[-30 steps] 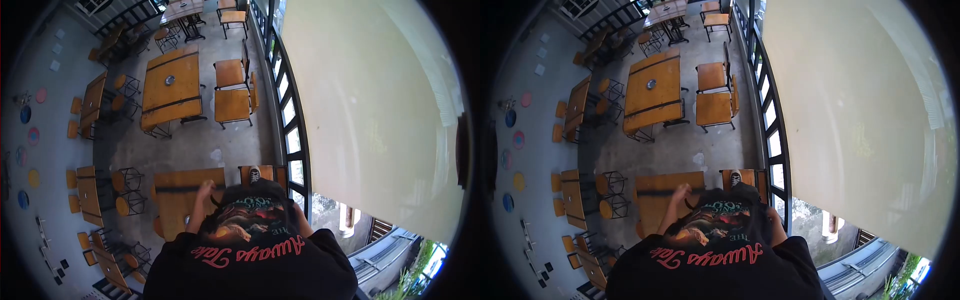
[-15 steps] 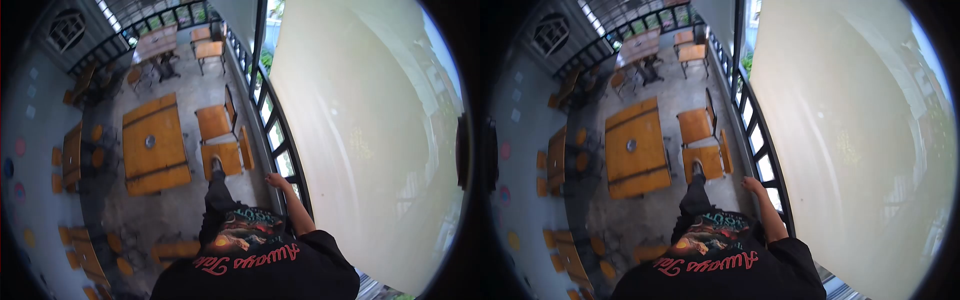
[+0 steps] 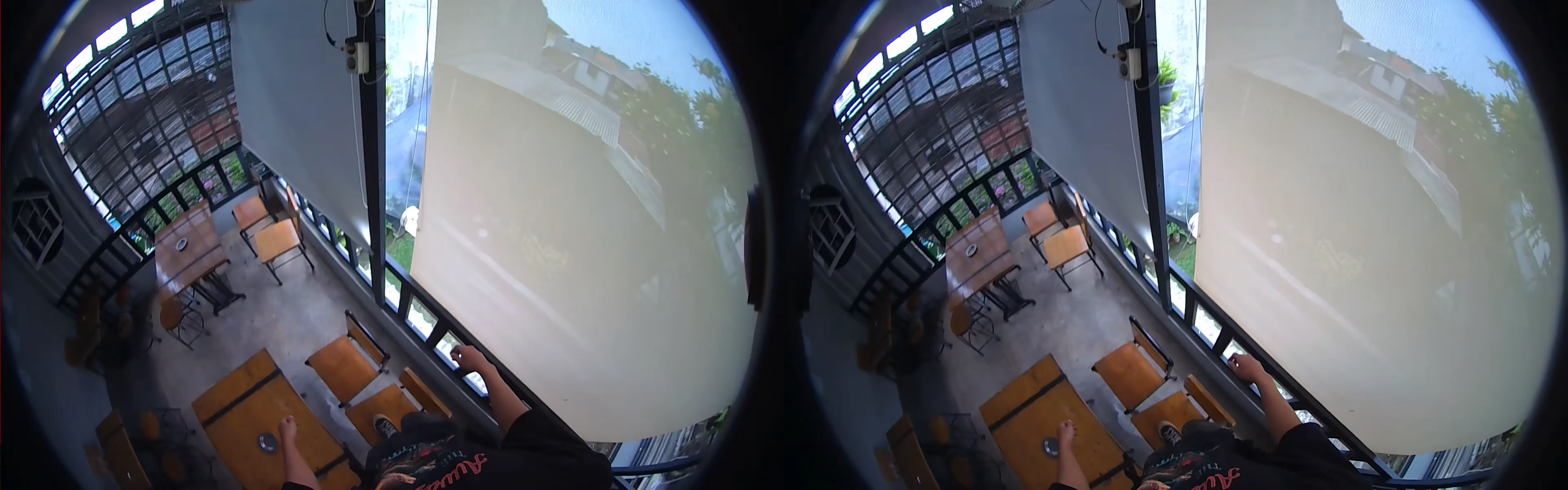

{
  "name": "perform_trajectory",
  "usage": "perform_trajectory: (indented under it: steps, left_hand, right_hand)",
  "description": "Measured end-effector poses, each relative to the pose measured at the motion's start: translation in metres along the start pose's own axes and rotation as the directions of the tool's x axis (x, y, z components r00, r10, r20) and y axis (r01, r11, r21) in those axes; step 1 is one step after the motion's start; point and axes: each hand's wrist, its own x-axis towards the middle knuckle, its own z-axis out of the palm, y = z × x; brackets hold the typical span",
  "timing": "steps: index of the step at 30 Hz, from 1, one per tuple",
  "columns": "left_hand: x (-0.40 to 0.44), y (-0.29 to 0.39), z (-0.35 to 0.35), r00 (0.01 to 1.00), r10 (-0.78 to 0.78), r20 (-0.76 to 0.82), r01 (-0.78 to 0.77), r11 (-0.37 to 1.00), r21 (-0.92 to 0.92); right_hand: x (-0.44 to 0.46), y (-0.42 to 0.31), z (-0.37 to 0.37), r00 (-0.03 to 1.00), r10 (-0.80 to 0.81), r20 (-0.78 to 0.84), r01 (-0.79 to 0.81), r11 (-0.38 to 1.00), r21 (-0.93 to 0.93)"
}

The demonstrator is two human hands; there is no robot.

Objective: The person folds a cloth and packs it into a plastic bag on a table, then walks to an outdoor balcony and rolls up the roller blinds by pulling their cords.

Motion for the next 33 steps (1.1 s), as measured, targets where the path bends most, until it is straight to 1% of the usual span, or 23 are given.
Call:
perform_trajectory:
  steps: [3, 4, 5, 6, 8, 10, 11, 12, 14, 15, 16, 17, 18, 19, 20, 23, 25, 27, 28, 30, 31, 32, 33]
  left_hand:
    - [0.077, 0.131, -0.023, 0.977, 0.211, -0.027, -0.211, 0.977, 0.011]
    - [0.095, 0.163, -0.018, 0.949, 0.315, -0.033, -0.316, 0.945, -0.087]
    - [0.111, 0.192, -0.011, 0.936, 0.350, -0.026, -0.351, 0.933, -0.082]
    - [0.121, 0.215, -0.001, 0.923, 0.383, -0.019, -0.383, 0.920, -0.084]
    - [0.144, 0.251, 0.030, 0.926, 0.348, 0.147, -0.351, 0.936, -0.003]
    - [0.166, 0.280, 0.048, 0.814, 0.207, 0.543, -0.348, 0.922, 0.171]
    - [0.172, 0.303, 0.055, 0.747, 0.147, 0.649, -0.394, 0.883, 0.253]
    - [0.167, 0.332, 0.058, 0.728, 0.143, 0.671, -0.423, 0.864, 0.274]
    - [0.157, 0.392, 0.067, 0.694, 0.261, 0.671, -0.535, 0.811, 0.238]
    - [0.179, 0.418, 0.072, 0.695, 0.276, 0.664, -0.550, 0.799, 0.244]
    - [0.203, 0.443, 0.082, 0.661, 0.258, 0.705, -0.615, 0.725, 0.311]
    - [0.222, 0.462, 0.085, 0.630, 0.229, 0.742, -0.674, 0.637, 0.375]
    - [0.222, 0.491, 0.082, 0.633, 0.231, 0.739, -0.682, 0.619, 0.390]
    - [0.205, 0.529, 0.080, 0.617, 0.306, 0.725, -0.727, 0.575, 0.376]
    - [0.189, 0.563, 0.078, 0.591, 0.378, 0.712, -0.769, 0.530, 0.357]
    - [0.164, 0.625, 0.073, 0.578, 0.423, 0.698, -0.780, 0.538, 0.321]
    - [0.146, 0.639, 0.060, 0.543, 0.457, 0.704, -0.812, 0.500, 0.302]
    - [0.157, 0.629, 0.062, 0.529, 0.502, 0.685, -0.799, 0.565, 0.203]
    - [0.179, 0.607, 0.066, 0.515, 0.554, 0.654, -0.799, 0.586, 0.133]
    - [0.250, 0.518, 0.092, 0.461, 0.755, 0.465, -0.814, 0.569, -0.117]
    - [0.246, 0.497, 0.078, 0.520, 0.635, 0.571, -0.774, 0.633, 0.000]
    - [0.236, 0.474, 0.066, 0.628, 0.440, 0.642, -0.627, 0.774, 0.083]
    - [0.239, 0.457, 0.062, 0.692, 0.233, 0.683, -0.469, 0.864, 0.180]
  right_hand:
    - [0.002, -0.015, -0.040, 0.994, 0.012, -0.107, -0.016, 0.999, -0.029]
    - [0.003, -0.031, -0.061, 0.991, 0.076, -0.107, -0.084, 0.994, -0.073]
    - [0.013, -0.039, -0.076, 0.983, 0.084, -0.162, -0.098, 0.992, -0.080]
    - [0.031, -0.040, -0.092, 0.976, 0.027, -0.214, -0.041, 0.997, -0.061]
    - [0.075, -0.059, -0.133, 0.922, -0.114, -0.371, 0.128, 0.992, 0.013]
    - [0.098, -0.135, -0.192, 0.796, -0.221, -0.563, 0.239, 0.970, -0.044]
    - [0.110, -0.176, -0.223, 0.718, -0.253, -0.649, 0.297, 0.954, -0.043]
    - [0.123, -0.209, -0.251, 0.622, -0.298, -0.724, 0.329, 0.939, -0.104]
    - [0.144, -0.271, -0.300, 0.452, -0.339, -0.825, 0.381, 0.910, -0.165]
    - [0.162, -0.292, -0.325, 0.323, -0.399, -0.858, 0.409, 0.877, -0.254]
    - [0.169, -0.319, -0.349, 0.191, -0.444, -0.875, 0.398, 0.850, -0.345]
    - [0.178, -0.341, -0.372, 0.123, -0.450, -0.884, 0.380, 0.844, -0.377]
    - [0.187, -0.359, -0.394, 0.056, -0.455, -0.888, 0.352, 0.842, -0.409]
    - [0.195, -0.375, -0.415, -0.009, -0.460, -0.888, 0.320, 0.840, -0.439]
    - [0.202, -0.388, -0.433, -0.021, -0.437, -0.899, 0.286, 0.859, -0.424]
    - [0.219, -0.416, -0.482, -0.083, -0.417, -0.905, 0.114, 0.898, -0.424]
    - [0.232, -0.428, -0.509, -0.111, -0.396, -0.912, -0.046, 0.918, -0.393]
    - [0.246, -0.436, -0.531, -0.123, -0.350, -0.929, -0.131, 0.933, -0.334]
    - [0.250, -0.437, -0.537, -0.172, -0.357, -0.918, -0.128, 0.932, -0.339]
    - [0.261, -0.433, -0.546, -0.064, -0.319, -0.946, -0.154, 0.939, -0.306]
    - [0.256, -0.438, -0.540, -0.067, -0.312, -0.948, -0.117, 0.946, -0.303]
    - [0.250, -0.441, -0.529, -0.042, -0.294, -0.955, -0.068, 0.954, -0.291]
    - [0.245, -0.447, -0.522, -0.033, -0.277, -0.960, -0.018, 0.961, -0.277]
